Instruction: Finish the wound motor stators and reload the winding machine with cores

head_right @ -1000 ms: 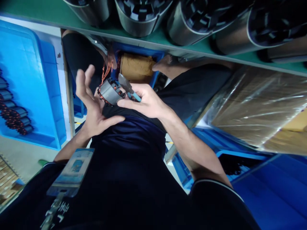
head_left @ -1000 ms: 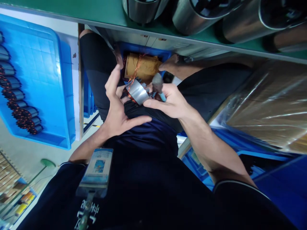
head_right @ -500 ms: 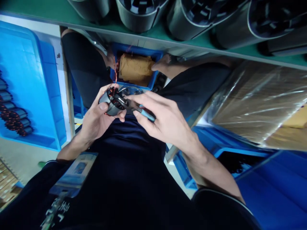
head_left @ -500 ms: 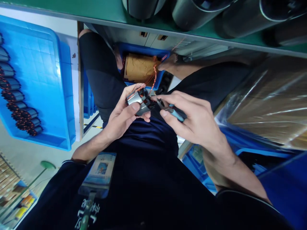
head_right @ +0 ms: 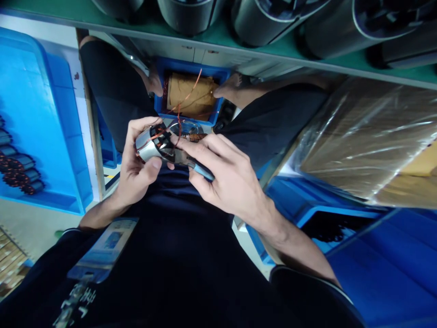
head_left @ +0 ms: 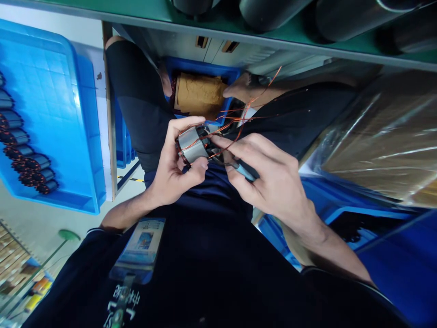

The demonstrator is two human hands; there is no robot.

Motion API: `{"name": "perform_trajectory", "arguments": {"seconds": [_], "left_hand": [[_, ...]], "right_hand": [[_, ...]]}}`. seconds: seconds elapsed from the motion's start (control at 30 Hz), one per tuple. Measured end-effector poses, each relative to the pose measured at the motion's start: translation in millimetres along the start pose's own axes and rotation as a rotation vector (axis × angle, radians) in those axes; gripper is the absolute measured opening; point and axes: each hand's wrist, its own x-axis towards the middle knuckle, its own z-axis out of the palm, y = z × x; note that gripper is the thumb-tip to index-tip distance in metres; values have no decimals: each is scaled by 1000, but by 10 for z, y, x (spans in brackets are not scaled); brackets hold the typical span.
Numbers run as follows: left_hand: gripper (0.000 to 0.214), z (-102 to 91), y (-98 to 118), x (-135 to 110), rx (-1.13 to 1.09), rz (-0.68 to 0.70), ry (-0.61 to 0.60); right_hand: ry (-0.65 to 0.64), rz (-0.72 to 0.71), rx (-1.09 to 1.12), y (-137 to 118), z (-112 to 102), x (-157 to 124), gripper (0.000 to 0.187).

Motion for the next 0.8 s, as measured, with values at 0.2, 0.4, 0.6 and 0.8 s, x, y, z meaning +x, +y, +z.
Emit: {"name": "perform_trajectory", "arguments": {"seconds": [0.2,0.4,0.6,0.8], "left_hand": [[55,76,-12,-44,-2,-42,52],[65,106,-725,256,-188,-349,137],[42,179,-1477,769,-246,-778,416],[50,135,-1506,729,-316,-713,417]], "right_hand": [[61,24,-24,40,66,-39,56],[59,127,119,761,463,248,34],[-138,294,151,1733,836,677,39],[-215,312,272,1843,898,777,51]]}}
